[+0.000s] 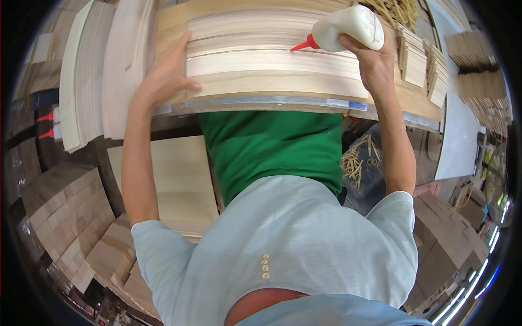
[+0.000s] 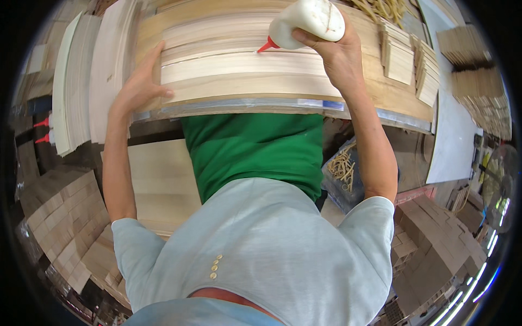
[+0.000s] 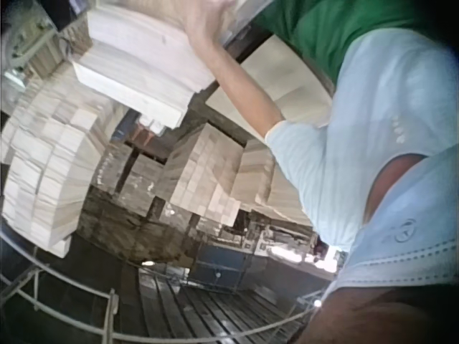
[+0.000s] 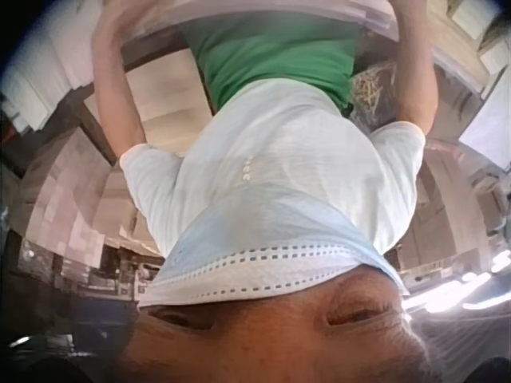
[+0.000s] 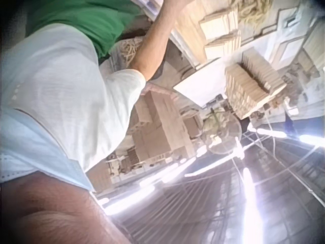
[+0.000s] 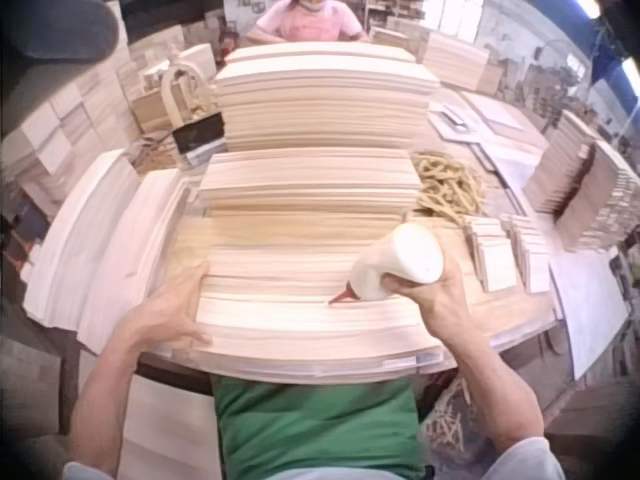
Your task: Applying glue to wood components and assembling them into rectangular boxes.
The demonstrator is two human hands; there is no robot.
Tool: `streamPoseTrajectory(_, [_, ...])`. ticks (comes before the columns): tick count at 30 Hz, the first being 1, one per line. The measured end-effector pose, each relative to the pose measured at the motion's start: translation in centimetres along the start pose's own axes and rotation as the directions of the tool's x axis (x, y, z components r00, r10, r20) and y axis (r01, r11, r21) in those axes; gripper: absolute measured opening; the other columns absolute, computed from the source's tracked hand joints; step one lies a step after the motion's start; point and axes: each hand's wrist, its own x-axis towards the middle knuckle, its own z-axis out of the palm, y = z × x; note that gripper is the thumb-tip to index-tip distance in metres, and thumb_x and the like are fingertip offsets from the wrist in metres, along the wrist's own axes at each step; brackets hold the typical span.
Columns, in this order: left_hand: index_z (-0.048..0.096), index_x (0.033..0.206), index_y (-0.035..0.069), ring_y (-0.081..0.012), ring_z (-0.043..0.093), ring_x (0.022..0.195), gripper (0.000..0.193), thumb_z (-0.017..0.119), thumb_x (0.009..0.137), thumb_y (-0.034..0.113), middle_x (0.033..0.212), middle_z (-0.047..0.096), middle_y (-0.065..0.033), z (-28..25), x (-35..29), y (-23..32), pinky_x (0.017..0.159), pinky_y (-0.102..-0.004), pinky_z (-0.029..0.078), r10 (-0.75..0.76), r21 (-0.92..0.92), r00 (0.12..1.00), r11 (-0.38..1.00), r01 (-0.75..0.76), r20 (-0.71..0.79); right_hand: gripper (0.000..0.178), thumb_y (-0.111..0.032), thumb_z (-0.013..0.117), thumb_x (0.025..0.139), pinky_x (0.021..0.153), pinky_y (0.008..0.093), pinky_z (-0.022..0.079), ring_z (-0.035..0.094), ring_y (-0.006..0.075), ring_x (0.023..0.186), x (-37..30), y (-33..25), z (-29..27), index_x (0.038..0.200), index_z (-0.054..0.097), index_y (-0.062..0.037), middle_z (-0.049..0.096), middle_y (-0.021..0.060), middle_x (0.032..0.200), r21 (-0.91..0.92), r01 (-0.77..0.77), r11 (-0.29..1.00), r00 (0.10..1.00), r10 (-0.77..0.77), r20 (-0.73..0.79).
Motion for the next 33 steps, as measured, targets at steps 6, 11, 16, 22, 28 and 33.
streamPoseTrajectory(6, [0.026,0.147,0.003,-0.0316,0.027,0.141,0.108,0.081,0.054,0.004,0.15,0.032,-0.02,-0.1,0.1,0.1,0.117,-0.0364,0.024,-0.015,0.024,1.0,1.0,0.015,-0.002,0.054,0.01,0.069,0.08,0.096,0.0357,0.048,0.058,0.019,0.111,-1.3,-1.7,-6.5,0.129,0.049,-0.0011,0.061,0.008,0.118,-0.053,-0.001,0.999,0.998,-0.002,-0.064])
streamPoseTrajectory(11, [0.027,0.148,0.003,-0.031,0.028,0.141,0.109,0.08,0.052,-0.001,0.151,0.031,-0.019,-0.1,0.4,0.4,0.117,-0.0356,0.022,-0.032,0.032,0.999,0.999,0.031,0.014,0.053,0.008,0.068,0.081,0.097,0.0341,0.046,0.057,0.0182,0.111,-1.4,-3.1,-10.3,0.13,0.049,-0.0013,0.061,0.0075,0.116,-0.109,0.001,0.994,0.997,-0.009,-0.075])
streamPoseTrajectory(16, [0.027,0.147,0.003,-0.0315,0.027,0.141,0.11,0.081,0.052,0.0,0.151,0.031,-0.0196,-0.6,0.6,1.3,0.118,-0.0357,0.021,-0.043,0.062,0.998,0.997,0.04,0.046,0.053,0.004,0.077,0.073,0.088,0.0288,0.05,0.06,0.0166,0.104,-1.1,-6.1,-9.7,0.121,0.054,-0.0013,0.064,0.0065,0.11,-0.311,-0.132,0.941,0.971,0.059,-0.233])
streamPoseTrajectory(22, [0.029,0.146,0.003,-0.0335,0.025,0.142,0.109,0.084,0.053,0.007,0.151,0.031,-0.0203,-0.2,0.7,2.1,0.118,-0.0386,0.02,0.053,0.122,0.998,0.991,-0.056,0.032,0.042,-0.006,0.071,0.081,0.072,0.0287,0.054,0.064,0.0168,0.097,-2.3,-6.2,-12.1,0.12,0.057,-0.0025,0.065,0.0076,0.109,0.02,-0.048,0.999,0.943,0.052,-0.329])
streamPoseTrajectory(28, [0.034,0.146,0.009,-0.0367,0.02,0.144,0.107,0.088,0.055,0.022,0.154,0.026,-0.0186,4.0,3.1,8.9,0.117,-0.0443,0.02,0.271,0.124,0.962,0.954,-0.274,0.041,0.044,-0.01,0.068,0.084,0.074,0.0376,0.059,0.065,0.0228,0.099,-2.5,-2.9,-11.9,0.125,0.053,-0.0021,0.064,0.0111,0.112,0.32,0.11,0.941,0.828,0.092,-0.553])
streamPoseTrajectory(33, [0.034,0.147,0.012,-0.037,0.018,0.144,0.108,0.088,0.054,0.03,0.155,0.023,-0.0172,6.5,4.7,12.6,0.117,-0.0475,0.02,0.385,0.171,0.912,0.898,-0.406,0.144,0.035,-0.005,0.062,0.088,0.073,0.0378,0.061,0.067,0.025,0.097,-0.1,-0.5,-10.6,0.122,0.053,0.0001,0.064,0.0116,0.109,0.288,0.203,0.936,0.775,0.026,-0.631])
